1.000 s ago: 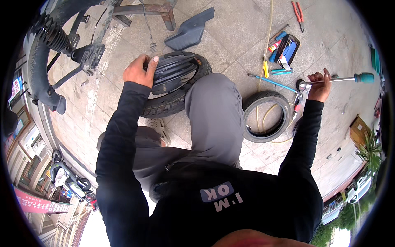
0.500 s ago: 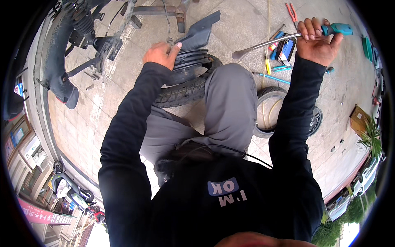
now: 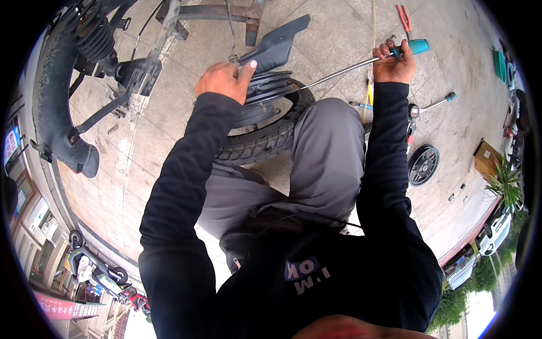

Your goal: The person removes a tire from a scooter wheel using tire levers. They pry the tire bead over the rim edge and work around the circumference to detach the tire. After removal, the person inspects the tire and dips it into a basin of water.

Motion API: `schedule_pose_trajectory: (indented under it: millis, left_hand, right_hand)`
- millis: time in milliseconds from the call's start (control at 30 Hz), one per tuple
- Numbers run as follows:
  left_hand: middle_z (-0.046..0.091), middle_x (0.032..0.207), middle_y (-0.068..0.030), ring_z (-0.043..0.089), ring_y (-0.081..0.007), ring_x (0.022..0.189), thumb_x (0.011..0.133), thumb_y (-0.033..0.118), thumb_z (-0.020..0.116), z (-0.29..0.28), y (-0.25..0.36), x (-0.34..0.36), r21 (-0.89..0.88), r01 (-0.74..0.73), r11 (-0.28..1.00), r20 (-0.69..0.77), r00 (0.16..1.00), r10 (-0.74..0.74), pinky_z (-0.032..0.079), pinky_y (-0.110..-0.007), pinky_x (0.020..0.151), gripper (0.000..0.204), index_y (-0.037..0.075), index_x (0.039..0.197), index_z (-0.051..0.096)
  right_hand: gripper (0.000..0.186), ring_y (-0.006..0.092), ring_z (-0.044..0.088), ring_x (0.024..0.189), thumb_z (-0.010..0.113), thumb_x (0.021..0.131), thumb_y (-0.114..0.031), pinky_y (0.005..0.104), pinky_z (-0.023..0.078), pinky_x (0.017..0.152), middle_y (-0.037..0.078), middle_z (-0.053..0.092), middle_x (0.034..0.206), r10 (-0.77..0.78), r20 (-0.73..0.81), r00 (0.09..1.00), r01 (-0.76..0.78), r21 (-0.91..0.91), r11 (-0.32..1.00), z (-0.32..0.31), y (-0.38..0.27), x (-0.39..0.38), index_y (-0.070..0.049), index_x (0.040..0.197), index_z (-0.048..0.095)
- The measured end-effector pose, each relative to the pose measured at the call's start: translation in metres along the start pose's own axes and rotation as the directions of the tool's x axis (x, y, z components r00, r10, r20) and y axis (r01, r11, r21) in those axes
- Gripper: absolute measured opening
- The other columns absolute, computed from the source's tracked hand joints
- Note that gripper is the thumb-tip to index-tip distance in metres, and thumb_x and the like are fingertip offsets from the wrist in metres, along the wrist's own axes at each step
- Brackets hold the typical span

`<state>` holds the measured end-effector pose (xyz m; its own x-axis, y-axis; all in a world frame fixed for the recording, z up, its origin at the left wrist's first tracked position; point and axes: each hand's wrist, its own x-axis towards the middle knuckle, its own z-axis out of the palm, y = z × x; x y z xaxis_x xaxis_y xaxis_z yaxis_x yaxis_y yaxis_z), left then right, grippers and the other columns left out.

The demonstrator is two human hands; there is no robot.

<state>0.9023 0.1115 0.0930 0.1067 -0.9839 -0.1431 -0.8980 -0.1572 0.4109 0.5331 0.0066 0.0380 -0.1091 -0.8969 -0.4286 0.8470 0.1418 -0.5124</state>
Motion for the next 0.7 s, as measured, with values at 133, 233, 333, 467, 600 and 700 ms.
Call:
schedule_pose_trajectory:
  millis: [133, 233, 333, 467, 600, 700]
  left_hand:
    - [0.061, 0.077, -0.0156, 0.06, -0.0385, 0.08, 0.096, 0.054, 0.058, -0.001, 0.004, 0.002, 0.027, 0.022, 0.999, 0.045, 0.999, -0.023, 0.047, -0.047, 0.07, 0.06, 0.0, 0.07, 0.062]
    - [0.064, 0.08, -0.0145, 0.062, -0.0372, 0.084, 0.096, 0.049, 0.06, -0.003, 0.007, 0.001, 0.049, -0.006, 0.999, 0.024, 1.0, 0.005, 0.049, -0.048, 0.072, 0.054, 0.001, 0.072, 0.064]
    - [0.061, 0.078, -0.0162, 0.06, -0.0387, 0.08, 0.097, 0.043, 0.061, 0.002, 0.006, -0.012, 0.015, -0.086, 0.996, -0.064, 0.994, 0.087, 0.048, -0.047, 0.071, 0.05, 0.0, 0.071, 0.061]
    - [0.061, 0.077, -0.0153, 0.06, -0.0376, 0.078, 0.095, 0.027, 0.065, 0.0, 0.007, -0.03, -0.007, -0.153, 0.988, -0.089, 0.984, 0.152, 0.048, -0.046, 0.068, 0.035, 0.001, 0.072, 0.061]
    - [0.061, 0.077, -0.0154, 0.061, -0.036, 0.076, 0.092, 0.019, 0.068, 0.002, 0.004, -0.05, -0.012, -0.2, 0.98, -0.155, 0.968, 0.196, 0.049, -0.045, 0.065, 0.027, 0.001, 0.073, 0.061]
    - [0.061, 0.074, -0.014, 0.062, -0.0339, 0.074, 0.085, 0.022, 0.074, 0.012, -0.003, -0.057, 0.015, -0.255, 0.967, -0.238, 0.938, 0.251, 0.051, -0.042, 0.062, 0.028, 0.005, 0.068, 0.06]
  right_hand:
    - [0.013, 0.0165, 0.039, 0.053, 0.054, 0.095, -0.021, 0.0311, 0.031, 0.05, 0.006, 0.047, 0.073, 0.051, -0.069, 0.996, -0.055, -0.057, 0.997, -0.009, 0.018, 0.009, -0.009, 0.099, 0.047]
    - [0.011, 0.0153, 0.035, 0.049, 0.052, 0.09, -0.016, 0.0309, 0.029, 0.046, 0.006, 0.045, 0.072, 0.13, -0.044, 0.991, -0.131, -0.038, 0.991, -0.007, 0.044, 0.017, -0.009, 0.097, 0.049]
    - [0.015, 0.0138, 0.035, 0.049, 0.053, 0.086, -0.019, 0.0298, 0.03, 0.047, 0.005, 0.044, 0.072, 0.23, 0.115, 0.966, -0.217, -0.112, 0.97, 0.007, 0.061, 0.04, -0.007, 0.096, 0.052]
    - [0.006, 0.0085, 0.031, 0.05, 0.047, 0.097, -0.012, 0.0259, 0.026, 0.046, 0.002, 0.042, 0.072, 0.436, 0.427, 0.792, -0.27, -0.396, 0.878, 0.088, 0.107, 0.023, -0.006, 0.096, 0.05]
    - [0.006, 0.006, 0.041, 0.053, 0.062, 0.088, -0.01, 0.0254, 0.031, 0.047, 0.003, 0.055, 0.071, 0.44, 0.495, 0.749, -0.023, -0.644, 0.765, 0.13, 0.13, -0.044, -0.005, 0.091, 0.059]
    - [0.013, 0.0124, 0.056, 0.065, 0.068, 0.085, -0.015, 0.032, 0.046, 0.063, 0.003, 0.06, 0.073, 0.41, 0.599, 0.687, 0.121, -0.652, 0.749, 0.117, 0.125, -0.062, -0.006, 0.094, 0.064]
